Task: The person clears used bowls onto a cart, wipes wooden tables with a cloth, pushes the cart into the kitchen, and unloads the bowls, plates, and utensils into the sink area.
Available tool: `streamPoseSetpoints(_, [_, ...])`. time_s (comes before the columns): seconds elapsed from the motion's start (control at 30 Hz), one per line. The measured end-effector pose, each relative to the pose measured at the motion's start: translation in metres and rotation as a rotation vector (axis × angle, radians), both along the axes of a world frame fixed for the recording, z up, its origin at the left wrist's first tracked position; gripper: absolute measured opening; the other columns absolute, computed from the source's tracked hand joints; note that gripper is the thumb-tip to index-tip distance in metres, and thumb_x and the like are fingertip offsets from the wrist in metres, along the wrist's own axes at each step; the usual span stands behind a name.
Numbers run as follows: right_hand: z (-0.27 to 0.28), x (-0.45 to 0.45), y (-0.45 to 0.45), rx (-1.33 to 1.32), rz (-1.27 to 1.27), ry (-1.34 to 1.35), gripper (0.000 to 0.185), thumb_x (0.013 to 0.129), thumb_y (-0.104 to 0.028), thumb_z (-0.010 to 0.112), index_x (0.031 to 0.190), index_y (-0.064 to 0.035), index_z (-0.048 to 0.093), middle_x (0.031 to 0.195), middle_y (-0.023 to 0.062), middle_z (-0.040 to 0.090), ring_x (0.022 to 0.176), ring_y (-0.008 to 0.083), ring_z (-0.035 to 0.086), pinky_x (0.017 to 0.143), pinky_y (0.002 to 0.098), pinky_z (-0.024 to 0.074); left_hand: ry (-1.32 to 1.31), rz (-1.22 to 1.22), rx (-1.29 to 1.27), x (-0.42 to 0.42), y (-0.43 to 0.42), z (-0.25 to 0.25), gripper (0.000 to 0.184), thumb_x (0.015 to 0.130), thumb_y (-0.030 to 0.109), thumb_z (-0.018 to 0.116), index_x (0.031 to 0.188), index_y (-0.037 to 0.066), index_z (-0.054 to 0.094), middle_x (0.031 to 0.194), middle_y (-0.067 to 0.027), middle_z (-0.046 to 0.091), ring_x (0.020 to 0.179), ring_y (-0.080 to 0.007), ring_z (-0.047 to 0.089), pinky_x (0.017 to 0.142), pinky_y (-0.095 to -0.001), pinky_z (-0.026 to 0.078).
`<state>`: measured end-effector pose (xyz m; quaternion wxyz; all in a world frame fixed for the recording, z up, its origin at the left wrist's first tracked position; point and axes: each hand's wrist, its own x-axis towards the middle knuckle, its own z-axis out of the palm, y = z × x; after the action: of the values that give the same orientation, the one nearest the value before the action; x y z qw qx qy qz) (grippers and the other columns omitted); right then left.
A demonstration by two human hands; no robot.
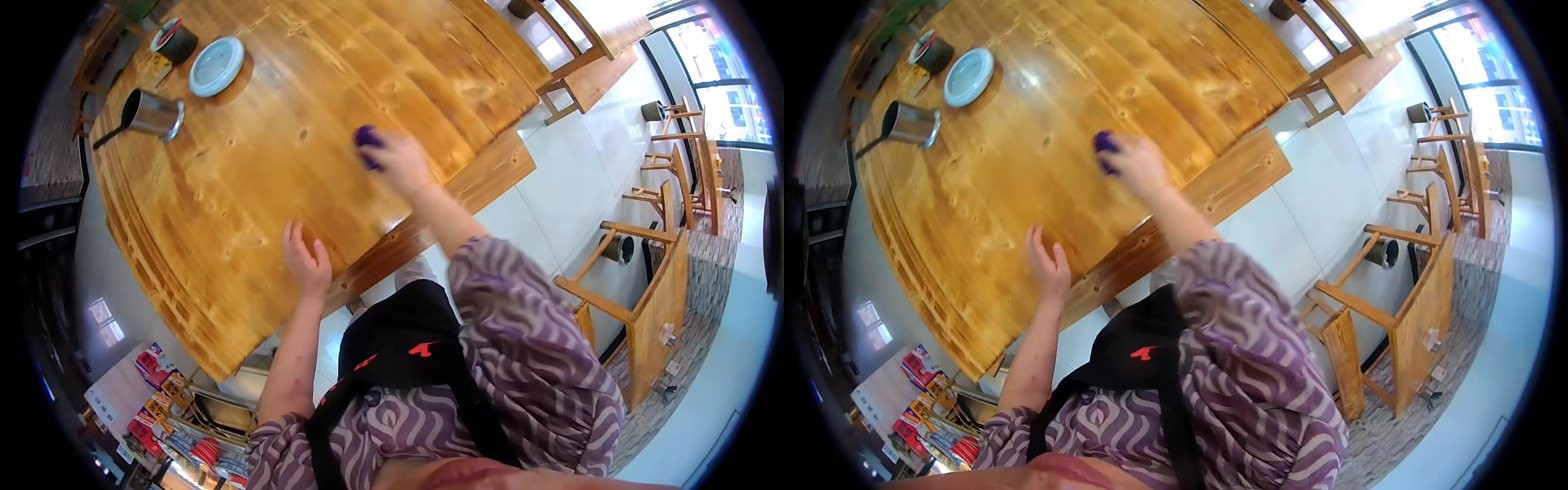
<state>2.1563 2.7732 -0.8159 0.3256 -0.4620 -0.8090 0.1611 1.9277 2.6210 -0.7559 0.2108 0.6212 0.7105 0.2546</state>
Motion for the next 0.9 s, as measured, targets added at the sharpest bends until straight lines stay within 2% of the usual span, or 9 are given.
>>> streamPoseSetpoints(0.2, [-0.072,0.294,0.226,-0.01,-0.584,-0.214,0.036,0.061,-0.003,0.068,0.096,-0.0123,0.066,0.108,0.0143,0.059,0.097,0.0334,0.054,0.085,0.0393,0.0442,0.255,-0.152,-0.092,0.079,0.203,-0.064,0.053,0.082,0.019,0.054,0.129,0.003,0.037,0.135,-0.0214,0.033,0.127,-0.0386,0.029,0.104,-0.0531,0.022])
streamPoseSetpoints(0.33, [-0.096,0.264,0.345,-0.027,-0.927,-0.245,0.028,0.065,-0.008,0.069,0.093,-0.0111,0.066,0.098,0.0137,0.062,0.091,0.033,0.058,0.08,0.0404,0.0461,0.359,-0.204,-0.09,0.092,0.28,-0.092,0.053,0.083,0.022,0.051,0.129,0.001,0.037,0.136,-0.0219,0.033,0.127,-0.0407,0.028,0.105,-0.0505,0.022])
streamPoseSetpoints(0.4, [-0.114,0.206,0.384,0.033,-0.594,-0.076,0.011,0.064,-0.014,0.069,0.075,-0.0139,0.068,0.077,0.0083,0.064,0.076,0.028,0.058,0.072,0.0384,0.0455,0.374,-0.211,-0.137,0.105,0.29,-0.094,0.053,0.083,0.023,0.051,0.129,0.001,0.037,0.135,-0.0219,0.033,0.127,-0.0412,0.028,0.105,-0.0507,0.023])
streamPoseSetpoints(0.57, [-0.072,0.077,0.394,-0.125,-0.113,0.068,0.002,0.064,-0.016,0.063,0.064,-0.0179,0.062,0.081,0.0037,0.058,0.077,0.0243,0.056,0.066,0.0364,0.0471,0.375,-0.191,-0.177,0.15,0.328,-0.092,0.054,0.08,0.024,0.053,0.128,0.002,0.04,0.135,-0.0202,0.034,0.127,-0.0395,0.028,0.104,-0.0518,0.022])
streamPoseSetpoints(0.67, [-0.083,0.073,0.402,0.075,0.238,0.274,0.003,0.066,-0.013,0.062,0.066,-0.0161,0.062,0.073,0.0055,0.056,0.075,0.0243,0.058,0.062,0.0352,0.0473,0.404,-0.175,-0.197,0.172,0.334,-0.093,0.052,0.079,0.024,0.052,0.126,0.003,0.042,0.136,-0.02,0.035,0.128,-0.0385,0.028,0.105,-0.0516,0.022])
streamPoseSetpoints(0.77, [-0.076,0.136,0.463,-0.26,-0.032,-0.012,0.007,0.071,-0.017,0.059,0.074,-0.0125,0.064,0.073,0.011,0.06,0.067,0.0294,0.058,0.062,0.038,0.0478,0.411,-0.163,-0.235,0.157,0.335,-0.075,0.053,0.078,0.024,0.052,0.127,0.004,0.042,0.136,-0.0195,0.034,0.128,-0.0375,0.028,0.105,-0.0514,0.021])
streamPoseSetpoints(0.8, [-0.042,0.16,0.483,-0.851,-0.333,0.221,0.012,0.071,-0.018,0.061,0.081,-0.013,0.066,0.077,0.0127,0.062,0.069,0.0292,0.06,0.062,0.0387,0.0475,0.409,-0.154,-0.253,0.148,0.331,-0.066,0.054,0.078,0.024,0.052,0.127,0.005,0.042,0.136,-0.0193,0.034,0.128,-0.0371,0.028,0.105,-0.0513,0.021])
streamPoseSetpoints(0.87, [-0.079,0.232,0.471,-0.051,-0.406,-0.194,0.021,0.069,-0.008,0.064,0.089,-0.0149,0.068,0.1,0.0127,0.062,0.092,0.029,0.058,0.075,0.0377,0.0465,0.39,-0.151,-0.247,0.128,0.32,-0.049,0.055,0.077,0.024,0.053,0.128,0.005,0.041,0.136,-0.0181,0.034,0.129,-0.0366,0.028,0.105,-0.0515,0.021])
streamPoseSetpoints(0.9, [-0.065,0.26,0.462,-0.026,-0.496,-0.126,0.026,0.068,-0.003,0.065,0.091,-0.0153,0.068,0.105,0.0119,0.06,0.098,0.0307,0.054,0.084,0.0371,0.0442,0.378,-0.165,-0.242,0.118,0.32,-0.042,0.056,0.077,0.024,0.053,0.128,0.006,0.04,0.136,-0.0176,0.034,0.129,-0.0363,0.027,0.105,-0.0515,0.02])
